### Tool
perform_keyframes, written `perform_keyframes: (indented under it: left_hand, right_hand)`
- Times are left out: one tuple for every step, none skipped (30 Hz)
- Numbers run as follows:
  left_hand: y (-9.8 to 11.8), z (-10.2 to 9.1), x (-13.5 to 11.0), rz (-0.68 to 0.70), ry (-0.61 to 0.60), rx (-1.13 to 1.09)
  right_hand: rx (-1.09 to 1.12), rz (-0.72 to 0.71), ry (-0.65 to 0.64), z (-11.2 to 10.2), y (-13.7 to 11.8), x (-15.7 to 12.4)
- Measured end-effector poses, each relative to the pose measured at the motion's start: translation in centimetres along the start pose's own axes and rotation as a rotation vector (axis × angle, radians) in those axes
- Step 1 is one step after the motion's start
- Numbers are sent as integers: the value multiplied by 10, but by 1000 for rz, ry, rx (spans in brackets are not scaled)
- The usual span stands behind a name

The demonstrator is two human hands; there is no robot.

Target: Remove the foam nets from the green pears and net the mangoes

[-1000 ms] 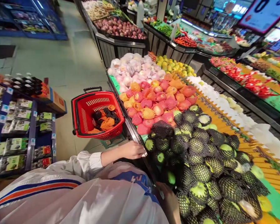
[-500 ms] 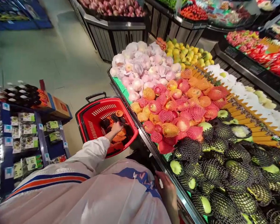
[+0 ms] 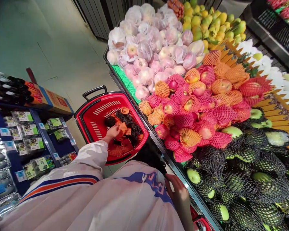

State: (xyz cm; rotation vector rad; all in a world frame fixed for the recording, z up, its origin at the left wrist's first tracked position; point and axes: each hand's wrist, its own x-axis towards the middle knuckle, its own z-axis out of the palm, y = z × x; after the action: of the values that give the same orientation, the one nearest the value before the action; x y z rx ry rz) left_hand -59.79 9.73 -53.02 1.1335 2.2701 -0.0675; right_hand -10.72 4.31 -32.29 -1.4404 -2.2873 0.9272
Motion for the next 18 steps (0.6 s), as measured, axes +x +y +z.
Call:
perform_keyframes:
  left_hand:
    - [-7,-13,5,-43,35,13]
    - [-14,-25,9,-101,75,34]
    - [-19,-35,12,-168,119,59]
    - [-21,-44,14,-230,171,83]
    - [-22,-49,16,-280,219,106]
    - [-21,-52,18,-313,253,126]
    - [-17,-51,19,-319,267,144]
    - [-11,-46,20,-298,259,159]
    - [-4,-39,20,-255,230,170]
    - [4,-28,19,-200,184,181]
    - [13,-16,18,-143,126,190]
    - [22,-2,16,-95,64,201]
    - [31,12,14,-58,-2,211]
    - [38,25,10,-36,-67,221]
    - [45,38,7,-25,-130,230]
    - [50,48,3,-20,-186,238]
    - [53,57,0,-16,-232,245]
    - [55,62,-3,-12,-266,251]
  right_hand:
    - [1,-4,-2,1,-2,3]
    - [1,-16,0,3,-3,6]
    - [-1,-31,6,5,-5,9]
    - [-2,-45,6,7,-6,12]
    - [-4,-54,1,9,-7,14]
    - [-7,-58,-7,11,-8,16]
    - [-9,-61,-15,13,-9,18]
    - [-13,-59,-21,14,-10,19]
    - [-15,-58,-23,15,-11,20]
    - [-16,-60,-17,16,-12,21]
    - [-16,-65,-8,17,-14,22]
    - [-16,-67,-2,17,-15,23]
    - [-17,-60,0,17,-16,23]
    - [-18,-47,-2,17,-18,23]
    - [-19,-30,-7,17,-18,23]
    - [-18,-12,-13,17,-19,23]
    - [-15,2,-18,18,-19,22]
    - [-12,13,-23,18,-19,22]
